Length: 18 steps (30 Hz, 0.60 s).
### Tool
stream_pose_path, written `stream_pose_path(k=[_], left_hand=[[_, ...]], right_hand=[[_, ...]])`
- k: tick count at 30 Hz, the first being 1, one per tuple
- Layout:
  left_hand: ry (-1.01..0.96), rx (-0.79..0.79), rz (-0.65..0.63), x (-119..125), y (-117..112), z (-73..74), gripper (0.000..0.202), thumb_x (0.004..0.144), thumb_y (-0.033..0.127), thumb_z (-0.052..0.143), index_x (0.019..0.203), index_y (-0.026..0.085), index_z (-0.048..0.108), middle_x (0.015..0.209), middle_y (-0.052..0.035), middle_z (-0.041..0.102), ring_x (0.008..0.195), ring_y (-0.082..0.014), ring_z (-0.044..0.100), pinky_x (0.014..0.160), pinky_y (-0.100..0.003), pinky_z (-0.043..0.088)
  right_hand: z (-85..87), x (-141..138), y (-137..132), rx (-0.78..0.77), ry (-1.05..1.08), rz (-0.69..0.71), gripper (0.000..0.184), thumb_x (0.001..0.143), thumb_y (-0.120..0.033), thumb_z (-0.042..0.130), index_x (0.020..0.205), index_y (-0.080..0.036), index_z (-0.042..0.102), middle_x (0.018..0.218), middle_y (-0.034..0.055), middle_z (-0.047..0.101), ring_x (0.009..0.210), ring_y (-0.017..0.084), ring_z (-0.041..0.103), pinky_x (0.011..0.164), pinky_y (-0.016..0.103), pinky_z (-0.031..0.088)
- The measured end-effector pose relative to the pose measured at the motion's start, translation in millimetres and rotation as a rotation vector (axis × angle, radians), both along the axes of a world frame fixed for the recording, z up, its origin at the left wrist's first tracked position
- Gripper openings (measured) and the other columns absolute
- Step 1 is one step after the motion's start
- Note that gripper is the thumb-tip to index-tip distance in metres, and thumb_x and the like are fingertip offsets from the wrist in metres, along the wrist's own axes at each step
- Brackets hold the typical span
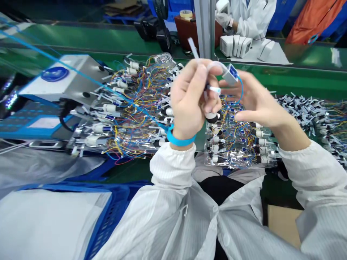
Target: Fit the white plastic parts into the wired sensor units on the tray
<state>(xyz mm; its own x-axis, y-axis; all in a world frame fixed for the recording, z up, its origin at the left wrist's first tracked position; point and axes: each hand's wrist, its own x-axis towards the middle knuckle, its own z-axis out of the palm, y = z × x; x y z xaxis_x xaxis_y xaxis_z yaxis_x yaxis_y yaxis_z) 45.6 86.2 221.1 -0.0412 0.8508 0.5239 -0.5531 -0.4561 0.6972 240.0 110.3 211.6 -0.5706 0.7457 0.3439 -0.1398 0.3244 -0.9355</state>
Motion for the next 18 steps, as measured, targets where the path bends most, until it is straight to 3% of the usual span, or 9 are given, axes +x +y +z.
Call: stream_pose_path(k=[2, 4, 6, 9, 12, 15, 18], left_hand=[[0.048, 0.031, 0.037, 2.0, 14.3, -18.5, 0.029, 0.098, 0.053, 0.074, 0.094, 0.024, 0.072, 0.069, 0.0052, 0.054, 0.041, -0.005, 0.037, 0.04, -0.021, 0.037], [0.07, 0.015, 0.149, -0.2, 26.9, -36.9, 0.037, 0.096, 0.061, 0.074, 0.096, 0.024, 0.072, 0.071, 0.0049, 0.056, 0.044, -0.0046, 0.042, 0.046, -0.021, 0.042], [0.12, -0.032, 0.253, -4.1, 34.9, -56.6, 0.042, 0.098, 0.065, 0.069, 0.097, 0.024, 0.072, 0.071, 0.0047, 0.058, 0.048, -0.0047, 0.049, 0.051, -0.02, 0.047], [0.244, -0.114, 0.301, -7.4, 37.6, -89.6, 0.044, 0.1, 0.067, 0.065, 0.099, 0.024, 0.072, 0.079, 0.0021, 0.066, 0.061, -0.0076, 0.064, 0.061, -0.021, 0.055], [0.39, -0.167, 0.25, -6.8, 34.4, -122.7, 0.041, 0.102, 0.062, 0.064, 0.102, 0.022, 0.072, 0.093, -0.0031, 0.075, 0.081, -0.0133, 0.074, 0.08, -0.028, 0.062], [0.519, -0.199, 0.252, -10.4, 30.6, -151.2, 0.039, 0.106, 0.056, 0.059, 0.104, 0.02, 0.072, 0.102, -0.0074, 0.078, 0.094, -0.0174, 0.077, 0.093, -0.033, 0.061], [0.632, -0.247, 0.326, -23.0, 25.5, -172.5, 0.038, 0.109, 0.052, 0.053, 0.106, 0.019, 0.071, 0.105, -0.0085, 0.079, 0.099, -0.02, 0.076, 0.095, -0.034, 0.058]], right_hand=[[-3.6, -4.8, 9.5, -0.047, -0.122, 0.041, 0.044, 0.08, -0.04, 0.093, 0.114, -0.022, 0.072, 0.104, 0.0032, 0.073, 0.095, 0.019, 0.072, 0.085, 0.034, 0.061], [-5.7, -0.6, 20.5, -0.103, -0.146, -0.049, 0.027, 0.09, -0.044, 0.084, 0.095, -0.02, 0.071, 0.076, -0.0005, 0.064, 0.068, 0.014, 0.063, 0.063, 0.03, 0.056], [-3.6, 11.2, 32.9, -0.116, -0.083, -0.185, 0.025, 0.091, -0.043, 0.083, 0.087, -0.022, 0.069, 0.061, -0.005, 0.05, 0.054, 0.01, 0.049, 0.053, 0.028, 0.047], [4.8, 30.3, 51.5, -0.136, -0.002, -0.279, 0.021, 0.086, -0.037, 0.086, 0.081, -0.024, 0.07, 0.053, -0.0088, 0.035, 0.049, 0.009, 0.034, 0.051, 0.029, 0.041], [6.9, 36.1, 65.0, -0.134, -0.014, -0.293, 0.019, 0.082, -0.033, 0.086, 0.077, -0.023, 0.07, 0.052, -0.0094, 0.033, 0.05, 0.007, 0.028, 0.051, 0.03, 0.035], [-5.9, 28.8, 70.4, -0.077, -0.124, -0.313, 0.02, 0.084, -0.033, 0.083, 0.075, -0.022, 0.068, 0.055, -0.0078, 0.039, 0.052, 0.007, 0.032, 0.054, 0.031, 0.032], [-28.3, 19.5, 68.1, -0.047, -0.251, -0.313, 0.021, 0.087, -0.037, 0.082, 0.077, -0.024, 0.068, 0.057, -0.0057, 0.042, 0.055, 0.011, 0.04, 0.056, 0.033, 0.038]])
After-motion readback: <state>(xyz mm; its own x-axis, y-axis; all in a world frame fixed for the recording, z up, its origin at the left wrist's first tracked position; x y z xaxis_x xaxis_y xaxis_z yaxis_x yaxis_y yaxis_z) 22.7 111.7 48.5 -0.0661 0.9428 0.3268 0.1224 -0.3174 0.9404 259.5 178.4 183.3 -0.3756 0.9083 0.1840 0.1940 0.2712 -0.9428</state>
